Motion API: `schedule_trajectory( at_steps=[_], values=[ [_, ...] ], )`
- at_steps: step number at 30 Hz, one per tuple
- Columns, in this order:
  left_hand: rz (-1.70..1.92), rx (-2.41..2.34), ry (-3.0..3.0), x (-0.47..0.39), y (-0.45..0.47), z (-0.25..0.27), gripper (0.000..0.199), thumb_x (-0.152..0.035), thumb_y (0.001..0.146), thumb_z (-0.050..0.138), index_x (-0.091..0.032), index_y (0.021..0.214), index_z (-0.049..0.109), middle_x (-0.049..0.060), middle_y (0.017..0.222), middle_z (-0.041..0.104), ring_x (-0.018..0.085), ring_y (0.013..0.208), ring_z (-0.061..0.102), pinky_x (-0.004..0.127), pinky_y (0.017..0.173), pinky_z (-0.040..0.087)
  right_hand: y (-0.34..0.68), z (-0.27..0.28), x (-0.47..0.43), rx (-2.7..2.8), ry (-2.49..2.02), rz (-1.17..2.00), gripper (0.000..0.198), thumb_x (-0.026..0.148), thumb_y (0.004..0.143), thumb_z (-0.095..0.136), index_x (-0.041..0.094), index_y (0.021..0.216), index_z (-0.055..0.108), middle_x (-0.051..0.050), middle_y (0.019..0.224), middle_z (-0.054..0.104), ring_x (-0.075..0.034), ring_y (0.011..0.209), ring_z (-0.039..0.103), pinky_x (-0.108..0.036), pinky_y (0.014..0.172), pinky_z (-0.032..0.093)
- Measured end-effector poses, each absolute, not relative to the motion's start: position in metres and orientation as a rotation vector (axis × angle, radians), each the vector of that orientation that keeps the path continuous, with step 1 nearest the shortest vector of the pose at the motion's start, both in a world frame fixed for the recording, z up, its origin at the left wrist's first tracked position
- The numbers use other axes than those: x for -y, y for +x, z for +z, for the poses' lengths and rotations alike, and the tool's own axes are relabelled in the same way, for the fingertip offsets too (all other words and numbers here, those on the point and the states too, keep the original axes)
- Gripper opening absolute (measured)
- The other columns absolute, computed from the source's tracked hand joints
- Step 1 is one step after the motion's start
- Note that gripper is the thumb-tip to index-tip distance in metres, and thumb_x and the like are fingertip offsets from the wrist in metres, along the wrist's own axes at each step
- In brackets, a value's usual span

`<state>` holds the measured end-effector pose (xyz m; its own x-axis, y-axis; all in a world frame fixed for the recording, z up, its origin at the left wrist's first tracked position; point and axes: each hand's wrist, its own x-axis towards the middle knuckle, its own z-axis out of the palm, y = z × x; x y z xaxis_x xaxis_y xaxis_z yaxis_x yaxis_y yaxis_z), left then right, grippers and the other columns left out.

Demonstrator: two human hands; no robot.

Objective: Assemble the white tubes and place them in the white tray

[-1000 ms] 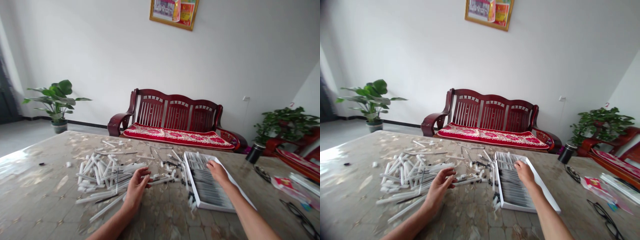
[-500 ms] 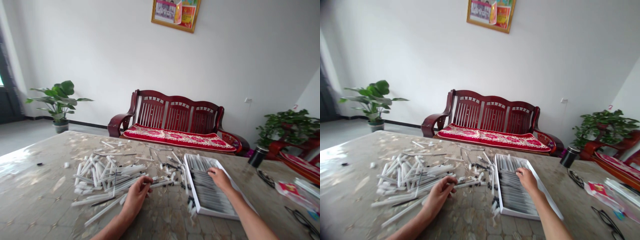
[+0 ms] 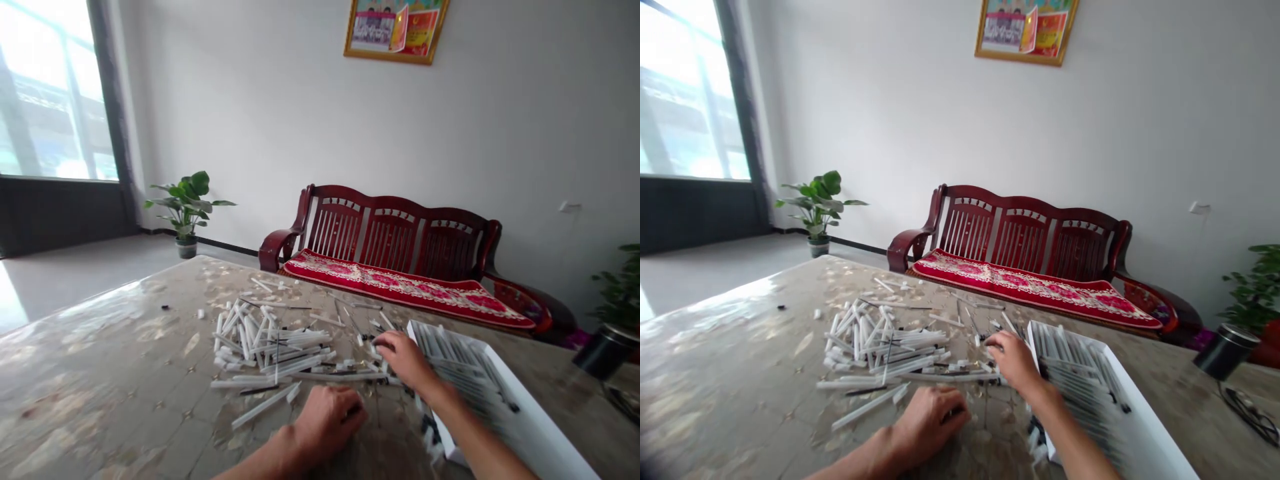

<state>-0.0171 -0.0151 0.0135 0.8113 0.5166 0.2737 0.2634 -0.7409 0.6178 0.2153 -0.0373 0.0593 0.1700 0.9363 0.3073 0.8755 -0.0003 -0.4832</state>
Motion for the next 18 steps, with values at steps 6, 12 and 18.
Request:
schedule_trajectory(
  at_steps=[6, 12, 18],
  values=[
    [0.586, -0.662, 2.489, 0.007, -0.015, 0.006, 0.018, -0.022, 0.082, 0.058, -0.020, 0.068, 0.068, 0.005, 0.072, 0.073, 0.017, 0.062, 0.061, 0.028, 0.056, 0.034, 0.129, 0.048, -0.017, 1.880, -1.883, 0.213, 0.025, 0.015, 0.082, 0.059, 0.022, 0.101, 0.075, -0.005, 0.108, 0.072, -0.020, 0.104, 0.064, -0.029, 0.094, 0.046],
    [0.585, -0.660, 2.464, 0.004, -0.010, -0.005, 0.014, -0.018, 0.078, 0.059, -0.019, 0.071, 0.071, 0.007, 0.075, 0.075, 0.018, 0.062, 0.063, 0.028, 0.056, 0.035, 0.107, 0.041, -0.048, 2.048, -2.013, 0.052, 0.029, 0.013, 0.083, 0.062, 0.024, 0.107, 0.074, -0.005, 0.114, 0.071, -0.023, 0.112, 0.060, -0.032, 0.096, 0.044],
    [0.603, -0.694, 2.401, 0.003, -0.008, -0.005, 0.013, -0.017, 0.076, 0.058, -0.020, 0.071, 0.071, 0.007, 0.078, 0.076, 0.020, 0.066, 0.065, 0.028, 0.058, 0.037, 0.107, 0.039, -0.046, 2.101, -2.007, -0.020, 0.025, 0.014, 0.083, 0.060, 0.025, 0.102, 0.074, -0.006, 0.107, 0.071, -0.024, 0.110, 0.060, -0.031, 0.094, 0.044]
  ],
)
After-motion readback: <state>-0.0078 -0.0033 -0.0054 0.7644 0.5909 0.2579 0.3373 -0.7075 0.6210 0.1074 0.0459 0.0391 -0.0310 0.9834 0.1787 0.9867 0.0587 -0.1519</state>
